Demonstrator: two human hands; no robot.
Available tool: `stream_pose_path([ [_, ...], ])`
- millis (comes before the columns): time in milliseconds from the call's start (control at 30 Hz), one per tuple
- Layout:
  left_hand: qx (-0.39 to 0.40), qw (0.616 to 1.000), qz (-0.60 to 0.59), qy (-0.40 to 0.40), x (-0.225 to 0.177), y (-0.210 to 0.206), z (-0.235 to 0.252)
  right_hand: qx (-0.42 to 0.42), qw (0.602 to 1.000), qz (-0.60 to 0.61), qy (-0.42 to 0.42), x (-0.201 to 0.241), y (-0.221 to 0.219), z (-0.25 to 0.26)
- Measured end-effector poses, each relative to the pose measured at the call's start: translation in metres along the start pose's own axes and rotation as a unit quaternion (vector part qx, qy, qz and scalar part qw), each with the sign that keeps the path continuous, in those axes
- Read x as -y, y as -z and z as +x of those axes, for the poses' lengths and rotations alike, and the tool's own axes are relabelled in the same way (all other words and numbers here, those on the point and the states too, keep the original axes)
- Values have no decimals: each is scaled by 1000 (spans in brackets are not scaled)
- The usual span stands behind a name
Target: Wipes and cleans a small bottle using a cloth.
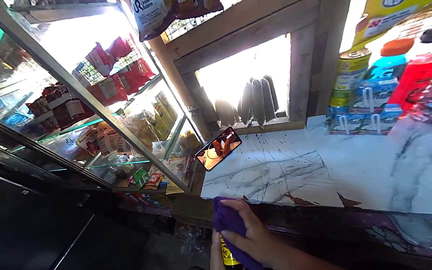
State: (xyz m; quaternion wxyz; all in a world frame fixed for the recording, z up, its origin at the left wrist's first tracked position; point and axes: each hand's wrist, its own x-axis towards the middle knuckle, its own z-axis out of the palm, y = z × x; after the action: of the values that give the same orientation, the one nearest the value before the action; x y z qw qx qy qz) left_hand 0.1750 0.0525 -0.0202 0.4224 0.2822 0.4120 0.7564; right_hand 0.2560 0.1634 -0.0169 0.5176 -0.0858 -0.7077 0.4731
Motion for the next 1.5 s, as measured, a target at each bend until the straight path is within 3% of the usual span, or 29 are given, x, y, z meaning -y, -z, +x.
stream_pose_path([
  [67, -28, 997, -64, 11, -5, -3, 2, 25, 999, -36, 31, -1, -6, -7],
  [200, -5, 991, -120, 66, -3, 5, 7, 34, 995, -93, 34, -3, -2, -5],
  [333, 29, 986, -73, 150, -5, 8, 5, 22, 985, -168, 17, 2, 8, 3],
  [533, 107, 981, 10, 161, 1, 14, 1, 23, 990, -134, -38, 1, 15, 9],
  [733, -12, 993, -45, 104, -13, 9, 4, 88, 993, -73, 29, -6, 7, -3],
  [867, -18, 992, -66, 109, -14, 9, 4, 99, 988, -118, 34, -2, 4, -3],
  [1033, 90, 982, -79, 148, -2, 19, 4, 28, 975, -210, 61, 1, 11, 8],
  [1133, 153, 975, -114, 113, 0, 29, 3, 54, 968, -240, 53, 6, 8, 5],
  [1200, 119, 985, -99, 82, -3, 29, -1, 119, 965, -230, 36, 14, 4, 0],
  [1267, 2, 995, -52, 83, -8, 23, -5, 213, 955, -205, 14, 26, 5, 1],
  [1333, -62, 993, -28, 94, -12, 25, -5, 324, 927, -187, -33, 46, 17, 17],
  [1400, -77, 993, -30, 82, -16, 35, -9, 327, 920, -215, -16, 58, 31, 41],
  [1500, -109, 991, -35, 67, -31, 40, -17, 253, 919, -293, 73, 69, 56, 101],
])
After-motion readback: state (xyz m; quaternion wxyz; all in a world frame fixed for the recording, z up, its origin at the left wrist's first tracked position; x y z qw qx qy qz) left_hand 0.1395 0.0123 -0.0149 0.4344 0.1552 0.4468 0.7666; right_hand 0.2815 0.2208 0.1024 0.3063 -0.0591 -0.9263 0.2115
